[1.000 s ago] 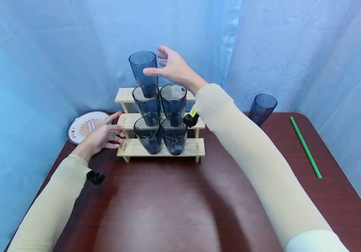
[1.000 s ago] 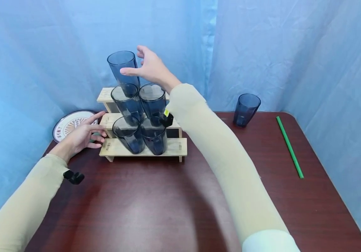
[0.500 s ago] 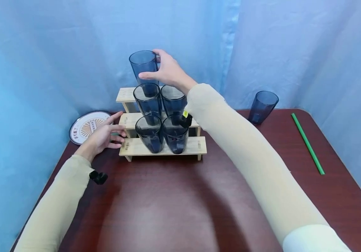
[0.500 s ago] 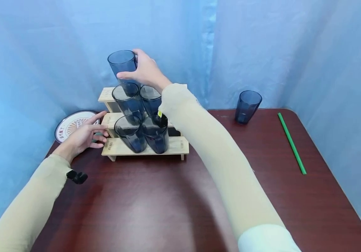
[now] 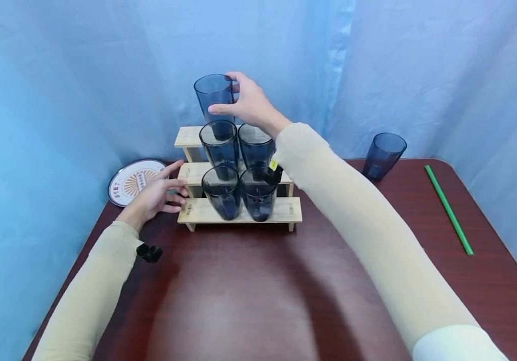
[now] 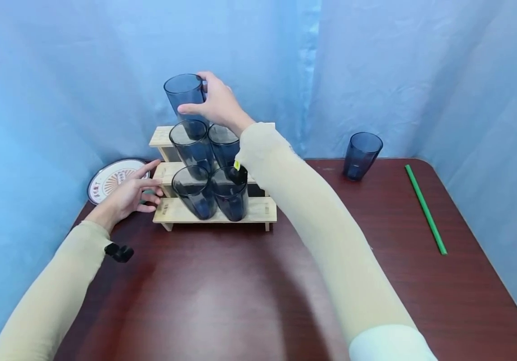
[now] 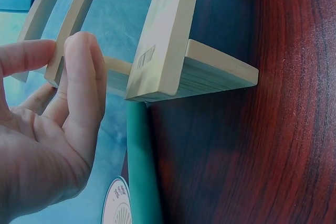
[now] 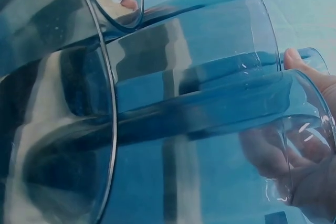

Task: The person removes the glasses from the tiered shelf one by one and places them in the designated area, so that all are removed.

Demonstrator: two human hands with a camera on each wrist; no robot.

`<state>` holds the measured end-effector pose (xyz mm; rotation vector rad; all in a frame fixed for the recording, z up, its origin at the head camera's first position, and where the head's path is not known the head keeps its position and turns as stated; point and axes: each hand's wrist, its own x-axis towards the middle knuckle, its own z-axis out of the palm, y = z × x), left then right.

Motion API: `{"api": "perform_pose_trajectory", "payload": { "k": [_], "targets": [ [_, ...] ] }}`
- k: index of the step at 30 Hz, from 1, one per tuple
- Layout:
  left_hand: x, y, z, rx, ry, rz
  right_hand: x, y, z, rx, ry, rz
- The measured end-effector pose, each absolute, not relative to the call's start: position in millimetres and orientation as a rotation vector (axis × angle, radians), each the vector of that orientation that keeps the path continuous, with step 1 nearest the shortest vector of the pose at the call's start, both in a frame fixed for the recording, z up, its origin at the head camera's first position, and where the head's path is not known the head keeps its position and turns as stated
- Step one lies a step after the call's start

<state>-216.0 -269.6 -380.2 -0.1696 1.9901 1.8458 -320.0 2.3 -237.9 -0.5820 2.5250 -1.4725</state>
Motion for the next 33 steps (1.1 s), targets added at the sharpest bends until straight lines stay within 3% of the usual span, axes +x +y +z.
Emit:
{"api": "perform_pose_trajectory", "payload": {
  "k": [20, 33],
  "targets": [
    [-221.9, -267.2, -378.8, -0.168, 1.977, 1.840, -319.0, 11.7, -229.1, -0.557, 2.463, -1.619],
    [-218.7, -272.8, -374.5, -0.137, 2.008, 1.803, -316.1, 66.6, -199.1, -0.368, 2.387, -1.956]
  ]
}}
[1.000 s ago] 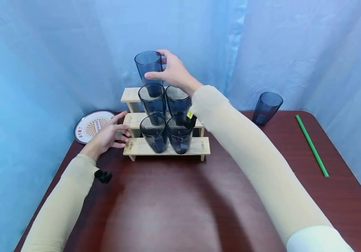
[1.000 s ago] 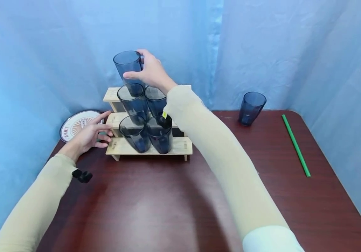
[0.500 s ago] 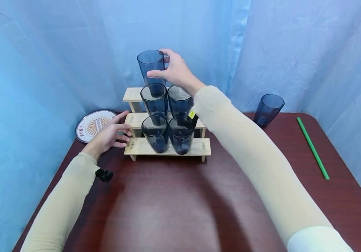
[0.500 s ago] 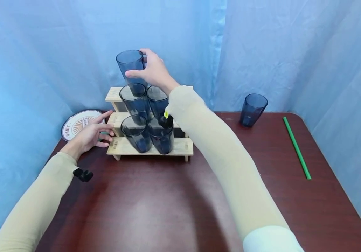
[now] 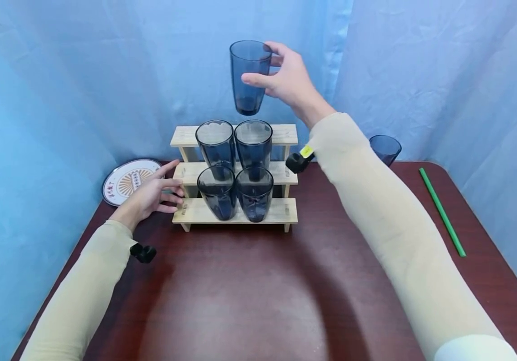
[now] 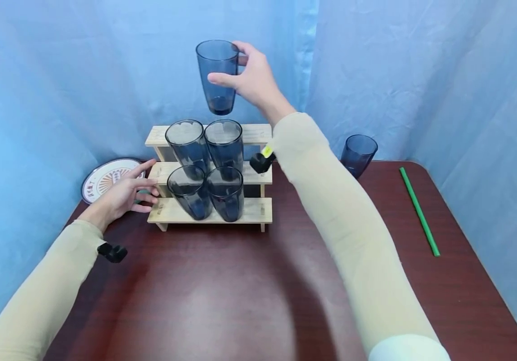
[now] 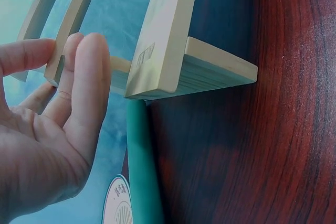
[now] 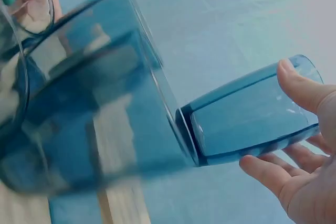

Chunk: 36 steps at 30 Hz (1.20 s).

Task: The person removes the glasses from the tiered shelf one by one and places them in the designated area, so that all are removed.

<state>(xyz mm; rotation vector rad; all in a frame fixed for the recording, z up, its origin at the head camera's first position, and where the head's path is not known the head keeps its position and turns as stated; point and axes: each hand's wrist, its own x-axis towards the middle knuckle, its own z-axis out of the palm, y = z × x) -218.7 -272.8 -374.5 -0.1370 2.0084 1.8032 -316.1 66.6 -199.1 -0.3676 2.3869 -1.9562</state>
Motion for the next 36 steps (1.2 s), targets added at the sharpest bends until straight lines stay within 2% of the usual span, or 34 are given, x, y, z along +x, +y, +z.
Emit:
{"api": "perform_pose_trajectory", "payload": {
  "k": [8, 13, 25, 36],
  "targets": [
    [-220.1, -274.5, -372.3, -0.132, 2.017, 1.804, -303.8, 125.5, -197.9, -0.311, 2.444, -2.054],
    [-220.8, -275.7, -372.2, -0.135, 2.011, 1.799, -293.9, 160.7, -213.6, -0.293, 2.532, -2.029],
    [-214.0, -281.8, -369.0, -0.149, 2.008, 1.791, -282.2, 219.9, -308.4, -0.117, 2.728, -1.867],
    [-215.3, -282.9, -371.1, -0.159, 2.000, 1.793, -280.4, 236.6, -370.8, -0.135, 2.815, -1.746]
  ]
}}
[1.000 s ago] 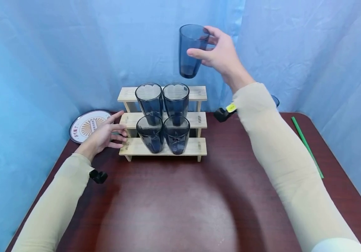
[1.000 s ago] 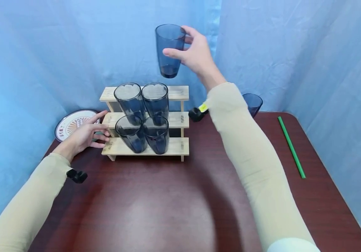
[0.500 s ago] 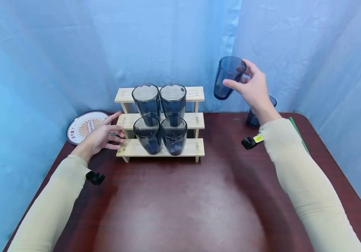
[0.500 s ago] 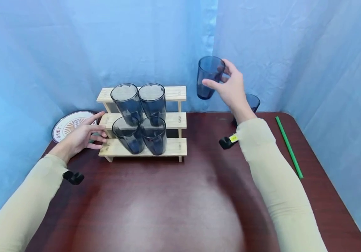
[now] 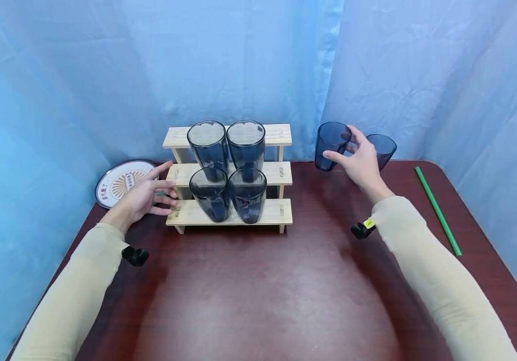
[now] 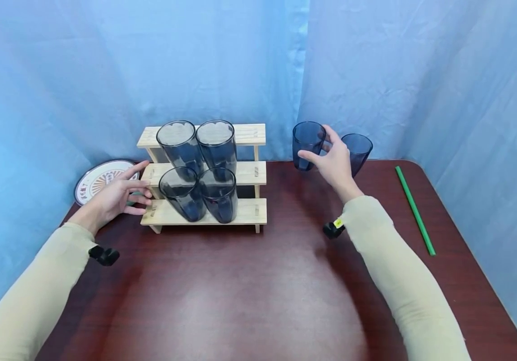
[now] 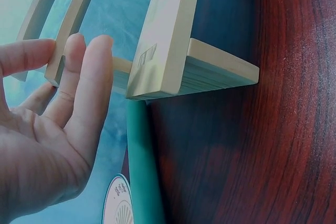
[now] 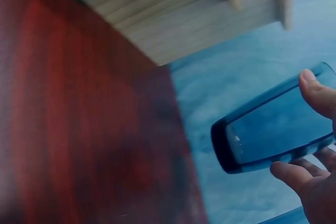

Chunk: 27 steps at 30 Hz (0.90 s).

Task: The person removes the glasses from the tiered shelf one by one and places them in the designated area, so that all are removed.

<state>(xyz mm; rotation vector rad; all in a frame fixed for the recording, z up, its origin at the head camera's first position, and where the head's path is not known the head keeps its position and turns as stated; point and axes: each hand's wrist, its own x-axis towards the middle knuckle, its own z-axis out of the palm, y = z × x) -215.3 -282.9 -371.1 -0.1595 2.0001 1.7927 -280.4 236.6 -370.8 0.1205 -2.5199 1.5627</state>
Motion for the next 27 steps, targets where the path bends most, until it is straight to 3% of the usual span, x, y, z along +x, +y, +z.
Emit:
{"api": "perform_pose_trajectory", "payload": {
  "k": [10, 27],
  "targets": [
    [-214.9, -284.2, -372.8, -0.151, 1.983, 1.819, -280.7, 239.7, -406.8, 0.103, -2.514, 1.475],
    [-215.0, -283.0, -373.2, -0.139, 1.958, 1.833, -288.8, 245.5, -417.5, 0.111, -2.595, 1.376]
  ]
}}
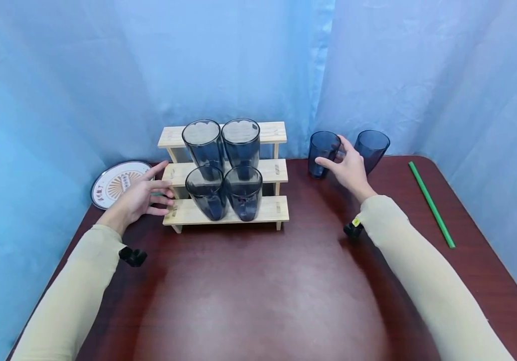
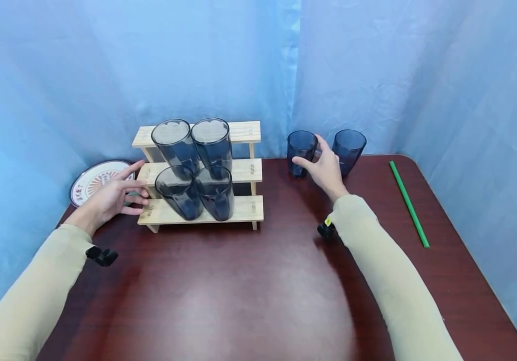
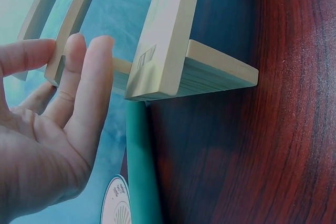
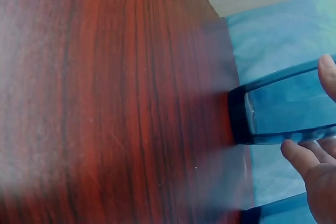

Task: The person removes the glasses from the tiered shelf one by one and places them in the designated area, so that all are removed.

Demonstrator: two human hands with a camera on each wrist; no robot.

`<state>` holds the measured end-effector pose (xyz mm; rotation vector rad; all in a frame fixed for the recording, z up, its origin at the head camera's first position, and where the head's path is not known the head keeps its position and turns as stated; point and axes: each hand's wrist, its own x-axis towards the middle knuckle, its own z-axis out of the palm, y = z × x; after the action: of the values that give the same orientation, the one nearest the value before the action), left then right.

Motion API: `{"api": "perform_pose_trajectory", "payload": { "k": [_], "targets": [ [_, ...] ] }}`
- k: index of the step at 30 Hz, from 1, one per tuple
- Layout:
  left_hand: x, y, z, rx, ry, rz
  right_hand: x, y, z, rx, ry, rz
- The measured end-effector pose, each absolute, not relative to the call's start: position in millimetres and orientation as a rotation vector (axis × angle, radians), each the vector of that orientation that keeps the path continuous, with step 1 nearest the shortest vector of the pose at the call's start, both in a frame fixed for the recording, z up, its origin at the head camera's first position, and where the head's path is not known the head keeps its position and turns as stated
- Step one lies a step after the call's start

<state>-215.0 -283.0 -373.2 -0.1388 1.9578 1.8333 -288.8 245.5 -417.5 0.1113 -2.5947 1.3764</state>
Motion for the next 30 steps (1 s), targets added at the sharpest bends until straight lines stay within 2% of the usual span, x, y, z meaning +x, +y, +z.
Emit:
{"api": "perform_pose_trajectory", "payload": {
  "k": [15, 24, 30],
  "targets": [
    [-215.5, -285.1, -373.6, -0.140, 1.957, 1.832, -288.9, 242.8, -423.5, 0.115, -2.569, 1.370],
    [-217.6, -284.2, -370.1, -0.140, 1.974, 1.833, -288.2, 239.9, -412.3, 0.112, -2.600, 1.323],
    [-214.9, -285.0, -372.0, -0.142, 1.959, 1.822, -281.8, 227.6, -395.9, 0.214, -2.528, 1.230]
  ]
}}
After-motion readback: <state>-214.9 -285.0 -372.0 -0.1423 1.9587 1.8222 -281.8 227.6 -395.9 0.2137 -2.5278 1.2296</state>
